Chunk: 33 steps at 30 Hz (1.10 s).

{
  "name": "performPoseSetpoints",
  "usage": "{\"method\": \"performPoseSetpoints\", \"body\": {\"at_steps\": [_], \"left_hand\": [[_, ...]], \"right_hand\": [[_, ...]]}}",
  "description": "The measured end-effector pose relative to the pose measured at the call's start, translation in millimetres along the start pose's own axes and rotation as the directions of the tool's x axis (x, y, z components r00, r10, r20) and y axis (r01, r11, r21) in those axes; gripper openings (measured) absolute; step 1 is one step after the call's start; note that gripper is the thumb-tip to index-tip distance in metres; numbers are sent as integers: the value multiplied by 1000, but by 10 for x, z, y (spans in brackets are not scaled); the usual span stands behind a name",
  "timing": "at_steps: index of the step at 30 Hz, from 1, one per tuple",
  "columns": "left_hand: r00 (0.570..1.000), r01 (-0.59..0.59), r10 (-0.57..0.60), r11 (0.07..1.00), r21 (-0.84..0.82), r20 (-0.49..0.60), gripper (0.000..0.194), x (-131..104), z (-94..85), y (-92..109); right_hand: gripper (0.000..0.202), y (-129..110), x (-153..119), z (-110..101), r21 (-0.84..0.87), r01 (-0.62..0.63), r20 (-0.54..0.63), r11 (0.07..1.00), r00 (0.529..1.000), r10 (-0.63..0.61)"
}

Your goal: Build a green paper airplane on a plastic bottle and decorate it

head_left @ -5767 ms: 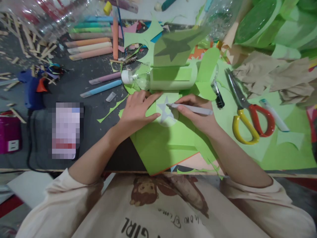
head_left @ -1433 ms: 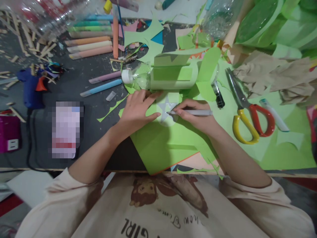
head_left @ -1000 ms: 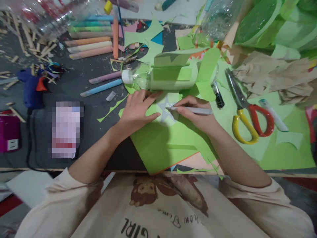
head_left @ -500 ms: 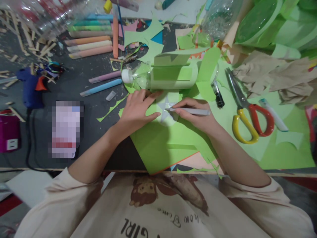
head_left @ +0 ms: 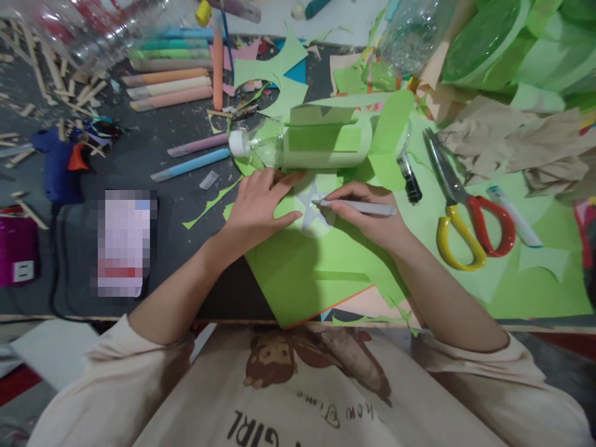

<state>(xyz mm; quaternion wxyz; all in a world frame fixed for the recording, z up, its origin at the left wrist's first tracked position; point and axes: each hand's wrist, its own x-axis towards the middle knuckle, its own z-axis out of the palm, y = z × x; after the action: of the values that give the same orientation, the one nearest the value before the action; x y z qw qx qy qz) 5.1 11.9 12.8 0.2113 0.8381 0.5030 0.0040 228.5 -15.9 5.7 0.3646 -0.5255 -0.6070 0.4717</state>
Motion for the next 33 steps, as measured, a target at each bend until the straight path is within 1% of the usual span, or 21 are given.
{"method": "performPoseSetpoints", "body": {"at_steps": [4, 7, 13, 19, 29, 33], "left_hand": [[1000, 0, 0, 1000, 1, 8, 62, 8, 3, -2], [1000, 4, -4, 1000, -2, 16, 63, 9, -3, 0], [1000, -8, 8, 1000, -10, -6, 61, 0, 4, -4], [999, -26, 26, 1000, -8, -28, 61, -2, 17, -16], [1000, -18, 18, 1000, 8, -4, 61, 10, 8, -6], [1000, -8, 8, 1000, 13, -4, 61, 8, 9, -7]], "right_hand": [[21, 24, -3, -21, 8, 0, 36, 1000, 999, 0], [22, 42, -6, -36, 13, 1, 41, 1000, 999, -1], [18, 13, -7, -7, 31, 7, -36, 999, 999, -6], [16, 2, -5, 23, -1, 9, -63, 1000, 998, -9], [16, 42, -4, -19, 33, -29, 25, 999, 999, 28], [18, 45, -2, -21, 55, -40, 19, 998, 999, 39]]}}
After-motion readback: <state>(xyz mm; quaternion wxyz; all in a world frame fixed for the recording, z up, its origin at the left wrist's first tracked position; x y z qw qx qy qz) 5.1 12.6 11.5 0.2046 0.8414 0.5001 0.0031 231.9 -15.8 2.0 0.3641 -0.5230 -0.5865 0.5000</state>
